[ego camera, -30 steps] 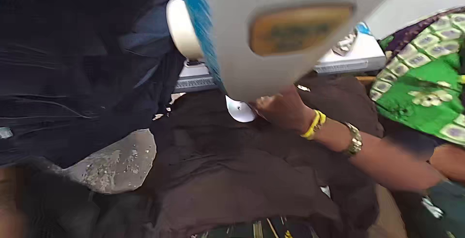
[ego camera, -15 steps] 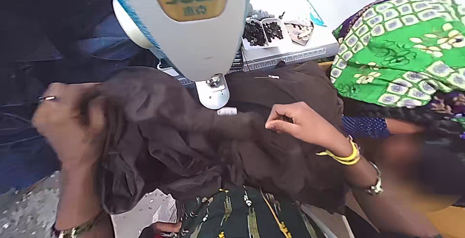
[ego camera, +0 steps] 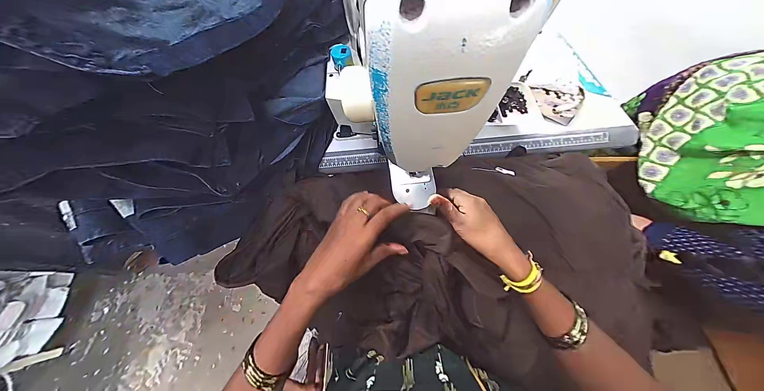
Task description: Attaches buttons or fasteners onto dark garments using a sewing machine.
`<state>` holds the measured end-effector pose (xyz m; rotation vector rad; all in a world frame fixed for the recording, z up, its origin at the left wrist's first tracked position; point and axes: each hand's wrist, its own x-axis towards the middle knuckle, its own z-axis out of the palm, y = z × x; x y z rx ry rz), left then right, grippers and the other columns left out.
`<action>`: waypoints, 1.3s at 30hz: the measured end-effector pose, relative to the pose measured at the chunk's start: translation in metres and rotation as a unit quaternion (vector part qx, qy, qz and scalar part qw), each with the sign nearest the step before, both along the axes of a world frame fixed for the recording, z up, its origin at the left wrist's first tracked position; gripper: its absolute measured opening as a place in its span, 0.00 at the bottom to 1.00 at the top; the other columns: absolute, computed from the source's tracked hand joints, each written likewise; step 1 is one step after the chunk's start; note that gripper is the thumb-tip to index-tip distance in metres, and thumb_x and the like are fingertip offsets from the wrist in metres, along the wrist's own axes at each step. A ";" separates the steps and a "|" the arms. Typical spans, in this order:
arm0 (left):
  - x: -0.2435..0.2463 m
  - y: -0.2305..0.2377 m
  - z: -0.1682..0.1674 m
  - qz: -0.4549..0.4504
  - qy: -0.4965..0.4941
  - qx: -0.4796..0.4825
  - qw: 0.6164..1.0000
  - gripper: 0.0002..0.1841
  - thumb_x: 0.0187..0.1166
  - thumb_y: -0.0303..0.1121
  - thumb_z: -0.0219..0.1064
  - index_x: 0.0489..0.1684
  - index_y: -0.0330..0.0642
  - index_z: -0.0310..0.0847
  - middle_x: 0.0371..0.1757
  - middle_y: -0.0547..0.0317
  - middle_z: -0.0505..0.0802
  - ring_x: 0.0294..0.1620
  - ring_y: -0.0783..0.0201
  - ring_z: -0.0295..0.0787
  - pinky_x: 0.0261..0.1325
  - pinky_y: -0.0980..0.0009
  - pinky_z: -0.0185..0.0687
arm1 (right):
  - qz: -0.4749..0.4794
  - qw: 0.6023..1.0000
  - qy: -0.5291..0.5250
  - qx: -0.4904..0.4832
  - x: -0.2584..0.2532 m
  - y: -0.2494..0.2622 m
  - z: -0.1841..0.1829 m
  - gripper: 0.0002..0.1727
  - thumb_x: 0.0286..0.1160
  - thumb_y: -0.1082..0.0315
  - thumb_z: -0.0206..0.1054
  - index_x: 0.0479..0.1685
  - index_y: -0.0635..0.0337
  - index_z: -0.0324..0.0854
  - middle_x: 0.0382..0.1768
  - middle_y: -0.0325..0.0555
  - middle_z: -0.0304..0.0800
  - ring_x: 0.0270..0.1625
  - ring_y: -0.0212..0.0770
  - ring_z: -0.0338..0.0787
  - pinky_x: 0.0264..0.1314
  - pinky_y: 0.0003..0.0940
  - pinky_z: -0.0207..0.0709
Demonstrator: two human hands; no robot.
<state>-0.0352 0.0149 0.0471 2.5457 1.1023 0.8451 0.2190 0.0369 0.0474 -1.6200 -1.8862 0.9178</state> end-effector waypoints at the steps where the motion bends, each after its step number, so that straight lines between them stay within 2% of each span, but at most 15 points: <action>1: 0.000 -0.006 -0.003 -0.010 -0.005 0.002 1.000 0.30 0.79 0.60 0.65 0.72 0.51 0.81 0.56 0.52 0.92 0.64 0.52 0.87 0.76 0.46 0.73 | -0.003 0.998 0.053 -0.018 0.000 0.003 -0.003 0.28 0.82 0.38 0.60 0.34 0.57 0.84 0.29 0.35 0.80 0.32 0.29 0.78 0.38 0.33 0.72; 3: -0.002 -0.016 -0.007 -0.026 -0.006 -0.006 1.000 0.33 0.77 0.66 0.62 0.72 0.53 0.79 0.57 0.58 0.92 0.62 0.60 0.87 0.75 0.56 0.73 | 0.006 0.990 0.134 -0.036 0.001 0.000 -0.004 0.21 0.75 0.45 0.71 0.39 0.56 0.90 0.34 0.31 0.86 0.34 0.21 0.80 0.42 0.22 0.75; 6: -0.007 -0.024 -0.008 -0.035 -0.007 -0.023 0.999 0.32 0.78 0.67 0.58 0.65 0.52 0.82 0.57 0.60 0.93 0.62 0.63 0.88 0.71 0.62 0.76 | 0.010 0.986 0.147 -0.076 -0.003 -0.005 -0.010 0.24 0.71 0.46 0.75 0.53 0.56 0.87 0.39 0.32 0.90 0.36 0.23 0.84 0.45 0.26 0.79; 7: -0.007 -0.025 -0.009 -0.038 -0.008 -0.021 0.999 0.29 0.80 0.66 0.57 0.60 0.52 0.85 0.55 0.61 0.94 0.62 0.64 0.88 0.70 0.63 0.77 | 0.000 0.989 0.134 -0.067 -0.006 -0.007 -0.012 0.24 0.70 0.46 0.75 0.52 0.57 0.88 0.40 0.34 0.90 0.37 0.25 0.84 0.45 0.28 0.79; 10: -0.006 -0.023 -0.010 -0.037 -0.047 -0.029 0.998 0.21 0.85 0.56 0.60 0.54 0.51 0.88 0.55 0.61 0.94 0.61 0.65 0.89 0.67 0.67 0.81 | -0.022 0.990 0.026 0.139 -0.020 -0.023 -0.010 0.16 0.72 0.50 0.73 0.33 0.54 0.92 0.33 0.38 0.87 0.35 0.33 0.84 0.38 0.31 0.77; 14: -0.003 -0.011 0.004 -0.051 -0.092 -0.047 0.993 0.22 0.91 0.45 0.56 0.76 0.46 0.76 0.77 0.52 0.82 0.82 0.59 0.72 0.85 0.62 0.66 | 0.029 0.908 -0.067 0.412 -0.034 -0.051 0.017 0.14 0.82 0.54 0.67 0.35 0.49 0.93 0.35 0.37 0.95 0.42 0.39 0.89 0.45 0.38 0.75; 16: -0.005 -0.005 0.007 -0.105 -0.139 -0.069 0.982 0.16 0.90 0.48 0.56 0.58 0.50 0.84 0.72 0.58 0.86 0.84 0.58 0.69 0.87 0.56 0.60 | 0.093 0.891 0.004 0.445 -0.036 -0.058 0.035 0.13 0.84 0.57 0.67 0.35 0.52 0.90 0.35 0.39 0.95 0.45 0.36 0.91 0.48 0.30 0.80; 18: -0.006 -0.001 0.009 -0.168 -0.231 -0.139 0.948 0.16 0.88 0.50 0.60 0.38 0.49 0.83 0.58 0.64 0.93 0.79 0.62 0.76 0.88 0.57 0.59 | 0.120 0.891 0.100 0.426 -0.032 -0.056 0.048 0.12 0.85 0.59 0.67 0.36 0.56 0.87 0.35 0.40 0.94 0.44 0.31 0.92 0.49 0.22 0.84; 20: -0.007 0.003 0.010 -0.184 -0.308 -0.233 0.904 0.15 0.86 0.46 0.64 0.40 0.44 0.83 0.52 0.62 0.94 0.71 0.66 0.84 0.83 0.62 0.70 | 0.091 0.910 0.138 0.379 -0.028 -0.042 0.048 0.14 0.86 0.59 0.65 0.37 0.58 0.86 0.34 0.39 0.92 0.42 0.24 0.90 0.48 0.16 0.83; 21: -0.005 0.004 0.011 -0.147 -0.326 -0.271 0.894 0.13 0.86 0.43 0.65 0.43 0.42 0.83 0.48 0.66 0.94 0.61 0.74 0.88 0.73 0.70 0.78 | 0.066 0.921 0.148 0.353 -0.026 -0.032 0.041 0.14 0.85 0.59 0.65 0.37 0.60 0.86 0.34 0.39 0.93 0.40 0.21 0.90 0.45 0.14 0.83; 22: 0.001 0.006 0.011 -0.093 -0.336 -0.291 0.891 0.10 0.86 0.40 0.64 0.45 0.42 0.81 0.39 0.72 0.90 0.44 0.82 0.86 0.53 0.81 0.82 | 0.038 0.931 0.161 0.326 -0.025 -0.021 0.033 0.13 0.83 0.60 0.67 0.36 0.62 0.86 0.33 0.39 0.93 0.36 0.20 0.90 0.41 0.13 0.83; 24: 0.015 0.016 0.014 0.001 -0.346 -0.325 0.880 0.06 0.87 0.35 0.61 0.48 0.41 0.75 0.32 0.73 0.83 0.30 0.83 0.78 0.35 0.84 0.75 | -0.016 0.945 0.176 0.275 -0.027 0.000 0.020 0.11 0.76 0.63 0.73 0.36 0.62 0.84 0.30 0.34 0.92 0.29 0.16 0.85 0.32 0.12 0.79; 29: 0.030 0.040 0.022 0.131 -0.308 -0.339 0.879 0.08 0.85 0.32 0.59 0.52 0.37 0.75 0.34 0.68 0.85 0.34 0.81 0.81 0.42 0.80 0.79 | -0.056 0.966 0.180 0.175 -0.019 0.025 0.016 0.08 0.73 0.68 0.69 0.43 0.62 0.79 0.29 0.29 0.86 0.28 0.14 0.83 0.32 0.12 0.79; 36: 0.028 0.046 0.033 0.164 -0.303 -0.366 0.864 0.06 0.84 0.29 0.61 0.51 0.38 0.74 0.33 0.72 0.84 0.34 0.85 0.80 0.42 0.85 0.76 | -0.118 0.972 0.106 0.175 0.018 0.039 0.022 0.12 0.77 0.61 0.67 0.44 0.62 0.80 0.29 0.29 0.83 0.27 0.15 0.82 0.32 0.14 0.79; 39: 0.028 0.046 0.028 0.154 -0.315 -0.359 0.865 0.07 0.83 0.28 0.60 0.52 0.37 0.73 0.31 0.72 0.83 0.32 0.85 0.79 0.40 0.85 0.76 | -0.166 0.958 -0.050 0.228 0.041 0.061 0.021 0.11 0.77 0.66 0.68 0.42 0.67 0.85 0.29 0.48 0.87 0.31 0.39 0.85 0.38 0.40 0.77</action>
